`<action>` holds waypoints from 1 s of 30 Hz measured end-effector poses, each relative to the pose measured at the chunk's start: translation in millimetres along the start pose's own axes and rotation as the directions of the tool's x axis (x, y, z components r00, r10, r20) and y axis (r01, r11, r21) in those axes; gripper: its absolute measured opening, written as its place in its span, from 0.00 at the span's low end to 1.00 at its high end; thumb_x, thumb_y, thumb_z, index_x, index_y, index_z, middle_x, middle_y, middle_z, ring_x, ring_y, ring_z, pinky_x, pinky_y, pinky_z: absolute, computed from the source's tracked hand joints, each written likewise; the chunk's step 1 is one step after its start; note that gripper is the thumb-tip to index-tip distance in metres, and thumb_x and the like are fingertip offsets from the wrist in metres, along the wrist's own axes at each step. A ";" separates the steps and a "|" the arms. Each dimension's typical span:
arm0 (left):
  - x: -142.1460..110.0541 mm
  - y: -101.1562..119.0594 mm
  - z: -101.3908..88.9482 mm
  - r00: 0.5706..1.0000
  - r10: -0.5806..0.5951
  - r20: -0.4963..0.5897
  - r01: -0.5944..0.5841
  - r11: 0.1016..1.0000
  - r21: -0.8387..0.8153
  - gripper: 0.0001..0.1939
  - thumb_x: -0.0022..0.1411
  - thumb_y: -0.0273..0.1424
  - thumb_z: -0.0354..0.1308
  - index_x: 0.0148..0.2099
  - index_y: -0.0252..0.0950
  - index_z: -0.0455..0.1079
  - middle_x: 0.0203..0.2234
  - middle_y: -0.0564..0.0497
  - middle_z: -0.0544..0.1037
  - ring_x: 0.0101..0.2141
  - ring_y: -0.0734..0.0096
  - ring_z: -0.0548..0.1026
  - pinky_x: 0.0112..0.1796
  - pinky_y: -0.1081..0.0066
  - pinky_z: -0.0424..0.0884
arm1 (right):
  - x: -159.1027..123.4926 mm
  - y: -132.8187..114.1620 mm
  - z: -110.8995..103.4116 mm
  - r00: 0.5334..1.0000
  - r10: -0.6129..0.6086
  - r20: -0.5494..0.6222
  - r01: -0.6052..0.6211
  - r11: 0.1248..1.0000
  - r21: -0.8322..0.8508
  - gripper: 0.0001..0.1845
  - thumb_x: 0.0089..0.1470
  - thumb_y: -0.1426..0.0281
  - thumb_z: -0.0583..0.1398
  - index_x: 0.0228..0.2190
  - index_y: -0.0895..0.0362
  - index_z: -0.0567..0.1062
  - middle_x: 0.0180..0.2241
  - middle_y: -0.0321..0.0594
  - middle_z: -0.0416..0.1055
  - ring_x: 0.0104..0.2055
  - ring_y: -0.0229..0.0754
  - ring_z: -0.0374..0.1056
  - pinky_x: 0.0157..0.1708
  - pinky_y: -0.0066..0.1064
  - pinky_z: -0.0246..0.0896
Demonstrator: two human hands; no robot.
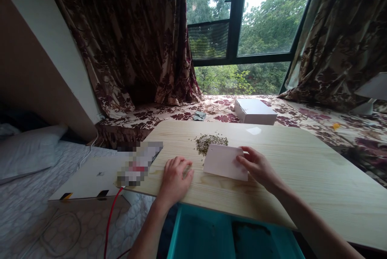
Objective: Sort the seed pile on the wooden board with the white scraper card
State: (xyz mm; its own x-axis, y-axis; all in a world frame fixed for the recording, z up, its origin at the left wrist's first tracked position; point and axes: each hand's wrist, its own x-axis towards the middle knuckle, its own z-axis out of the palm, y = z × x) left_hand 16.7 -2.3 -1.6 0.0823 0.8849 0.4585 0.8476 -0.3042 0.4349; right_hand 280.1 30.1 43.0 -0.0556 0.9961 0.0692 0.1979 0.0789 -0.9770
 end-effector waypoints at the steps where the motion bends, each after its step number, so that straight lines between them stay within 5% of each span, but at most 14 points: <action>1: 0.1 -0.2 0.1 1.000 -0.002 0.000 0.002 1.000 -0.002 0.09 0.57 0.32 0.53 0.41 0.42 0.71 0.39 0.49 0.73 0.44 0.62 0.69 0.49 0.56 0.63 | -1.6 -0.5 2.0 1.000 0.005 0.012 -0.005 1.000 0.008 0.18 0.43 0.60 0.62 0.36 0.55 0.69 0.25 0.40 0.76 0.26 0.41 0.70 0.22 0.29 0.62; 8: 0.8 -1.7 0.2 1.000 -0.005 0.000 0.005 1.000 -0.020 0.10 0.58 0.29 0.52 0.41 0.42 0.71 0.39 0.49 0.73 0.44 0.62 0.69 0.49 0.56 0.63 | -24.7 -4.3 22.0 0.977 0.047 0.208 -0.063 0.995 0.075 0.18 0.44 0.60 0.62 0.36 0.56 0.69 0.26 0.38 0.75 0.27 0.40 0.70 0.24 0.29 0.62; 13: 1.2 -0.5 -1.1 1.000 -0.023 0.020 0.023 1.000 -0.015 0.10 0.58 0.30 0.51 0.41 0.42 0.71 0.39 0.50 0.73 0.44 0.62 0.69 0.49 0.57 0.63 | -32.9 -11.6 13.1 0.946 0.010 0.323 -0.025 0.999 0.043 0.20 0.45 0.57 0.62 0.36 0.56 0.69 0.27 0.39 0.75 0.28 0.41 0.70 0.25 0.29 0.63; 17: 1.1 -0.8 -0.4 1.000 -0.018 0.013 0.019 1.000 -0.014 0.10 0.58 0.30 0.51 0.41 0.41 0.71 0.39 0.50 0.73 0.44 0.63 0.69 0.49 0.57 0.63 | -13.5 -16.3 1.8 0.990 -0.115 0.077 0.113 0.993 0.029 0.21 0.44 0.55 0.62 0.36 0.55 0.68 0.29 0.42 0.76 0.31 0.44 0.73 0.28 0.32 0.67; 20: 0.8 -1.7 0.2 1.000 -0.010 0.013 0.010 1.000 -0.018 0.10 0.59 0.30 0.51 0.41 0.41 0.71 0.39 0.50 0.73 0.44 0.63 0.69 0.49 0.57 0.63 | 0.9 -14.6 3.1 0.972 -0.221 -0.080 0.216 0.974 -0.063 0.19 0.46 0.56 0.61 0.36 0.54 0.67 0.32 0.45 0.77 0.34 0.47 0.74 0.33 0.36 0.69; 30: 0.5 -1.4 -0.5 1.000 -0.007 0.014 0.007 1.000 -0.020 0.10 0.59 0.29 0.50 0.41 0.41 0.71 0.39 0.50 0.74 0.44 0.63 0.69 0.50 0.58 0.63 | 2.5 1.0 13.2 0.934 -0.358 0.003 0.343 0.890 -0.301 0.11 0.54 0.63 0.55 0.39 0.53 0.67 0.33 0.44 0.77 0.34 0.46 0.75 0.34 0.37 0.69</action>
State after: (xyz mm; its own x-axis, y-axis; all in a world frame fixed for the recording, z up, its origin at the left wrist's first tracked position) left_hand 15.3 -1.6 -1.6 0.0840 0.8918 0.4445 0.8376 -0.3048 0.4533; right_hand 267.2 32.1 39.6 -0.1255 0.9015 0.4142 0.4516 0.4236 -0.7852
